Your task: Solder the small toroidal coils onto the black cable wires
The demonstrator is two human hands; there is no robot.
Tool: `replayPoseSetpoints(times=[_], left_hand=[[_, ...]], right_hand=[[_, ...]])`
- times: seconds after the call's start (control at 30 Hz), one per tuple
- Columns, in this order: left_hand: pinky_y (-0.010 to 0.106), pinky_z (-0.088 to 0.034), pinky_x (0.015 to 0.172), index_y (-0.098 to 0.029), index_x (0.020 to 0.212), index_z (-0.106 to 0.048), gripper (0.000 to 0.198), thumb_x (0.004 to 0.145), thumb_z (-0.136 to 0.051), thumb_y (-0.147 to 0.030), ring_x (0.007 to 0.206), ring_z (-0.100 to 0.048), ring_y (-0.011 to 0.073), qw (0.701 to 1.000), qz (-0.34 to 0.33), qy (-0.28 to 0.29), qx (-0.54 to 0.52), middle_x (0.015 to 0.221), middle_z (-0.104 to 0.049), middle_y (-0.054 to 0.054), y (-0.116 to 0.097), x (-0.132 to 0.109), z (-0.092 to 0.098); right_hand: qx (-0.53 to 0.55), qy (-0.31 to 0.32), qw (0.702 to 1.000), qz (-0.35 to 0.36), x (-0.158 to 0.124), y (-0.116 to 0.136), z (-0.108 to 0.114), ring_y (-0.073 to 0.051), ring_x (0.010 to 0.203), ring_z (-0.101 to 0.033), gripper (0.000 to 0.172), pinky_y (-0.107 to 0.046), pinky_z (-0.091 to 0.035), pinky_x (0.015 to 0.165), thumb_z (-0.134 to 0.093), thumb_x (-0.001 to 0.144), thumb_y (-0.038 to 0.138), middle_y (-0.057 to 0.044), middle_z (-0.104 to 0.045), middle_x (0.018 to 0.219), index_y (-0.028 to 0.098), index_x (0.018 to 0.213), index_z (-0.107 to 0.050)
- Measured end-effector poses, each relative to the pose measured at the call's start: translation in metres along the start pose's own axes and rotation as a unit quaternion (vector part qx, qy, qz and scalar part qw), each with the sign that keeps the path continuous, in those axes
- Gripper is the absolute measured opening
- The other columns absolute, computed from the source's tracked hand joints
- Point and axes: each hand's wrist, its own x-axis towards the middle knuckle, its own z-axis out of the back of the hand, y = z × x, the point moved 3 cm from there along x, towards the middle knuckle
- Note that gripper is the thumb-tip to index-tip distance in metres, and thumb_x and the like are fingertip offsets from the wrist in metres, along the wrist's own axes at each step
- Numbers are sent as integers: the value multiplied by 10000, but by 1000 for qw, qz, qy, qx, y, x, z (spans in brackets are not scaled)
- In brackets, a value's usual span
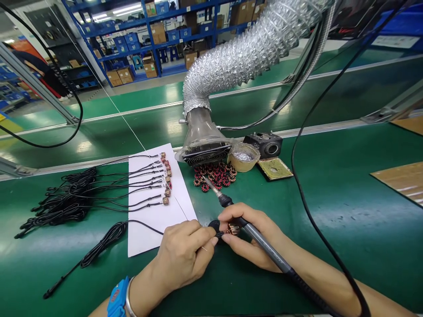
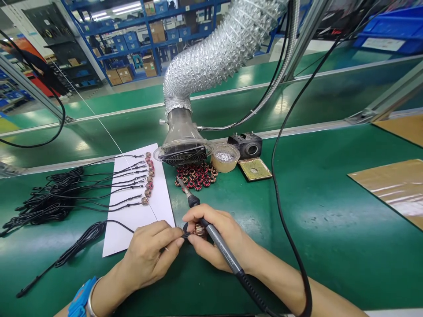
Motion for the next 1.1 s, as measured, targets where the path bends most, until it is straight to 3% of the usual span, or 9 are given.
replayPoseSetpoints(times=[0.2,0.33,0.43,0.5,0.6,0.7,0.87,1.03,1.1], left_hand=[[252,-442,571,-172,893,-661,196,926,-474,-222,606,-572,147,999,27,22,-29,685,-618,25,-1,0,-5],[306,-512,741,-157,1000,-664,236,952,-450,-245,786,-646,189,999,29,7,18,863,-706,60,-3,0,8],[345,-523,771,-171,1066,-666,291,972,-413,-281,818,-667,216,991,92,25,94,903,-727,71,7,-16,41],[347,-527,759,-205,1043,-682,299,970,-405,-295,825,-685,225,973,167,77,139,944,-742,63,23,-39,68],[360,-522,746,-210,1193,-624,338,928,-479,-362,901,-694,268,902,348,106,234,1090,-728,89,58,-90,107],[339,-509,704,-211,1210,-611,371,903,-496,-385,910,-700,282,839,454,147,262,1109,-728,96,86,-136,122],[317,-490,679,-241,1177,-629,364,937,-397,-386,875,-711,272,828,458,149,288,987,-755,67,96,-168,144],[297,-428,590,-237,1236,-597,455,928,-400,-509,791,-701,284,770,452,-15,450,891,-740,79,102,-154,230],[286,-413,602,-216,1260,-569,482,948,-348,-510,828,-689,292,764,433,-40,477,919,-727,74,116,-138,254]], right_hand=[[-83,8,994,74,-4,-3,-2,-114,655,-574,231,-239,-486,635,-590,855,109,2,-636,844,264,1017,-534],[-114,-4,987,115,-6,-7,-3,-137,669,-593,294,-260,-501,644,-576,853,77,-6,-648,830,272,1068,-531],[-136,-14,982,133,-5,-9,-2,-154,685,-618,298,-269,-510,646,-581,845,74,-16,-662,838,272,1064,-542],[-143,-13,980,139,-3,-10,-1,-163,699,-633,292,-271,-515,645,-584,840,78,-22,-664,839,272,1055,-548],[-155,-13,977,148,-2,-12,-1,-161,692,-637,279,-265,-513,628,-590,839,96,-18,-661,823,274,1051,-551],[-167,-27,974,148,-2,-17,-3,-157,688,-641,242,-266,-514,644,-592,847,124,-15,-664,825,274,1034,-562],[-184,-22,972,143,12,-8,-16,-162,697,-630,205,-273,-510,650,-579,864,139,-18,-651,828,266,1024,-563],[-194,-38,967,161,72,15,-55,-190,750,-574,163,-317,-491,681,-501,883,129,-41,-615,832,235,991,-561],[-209,-38,965,156,102,11,-74,-220,847,-560,224,-355,-492,759,-481,866,115,-64,-627,878,224,1037,-580]])
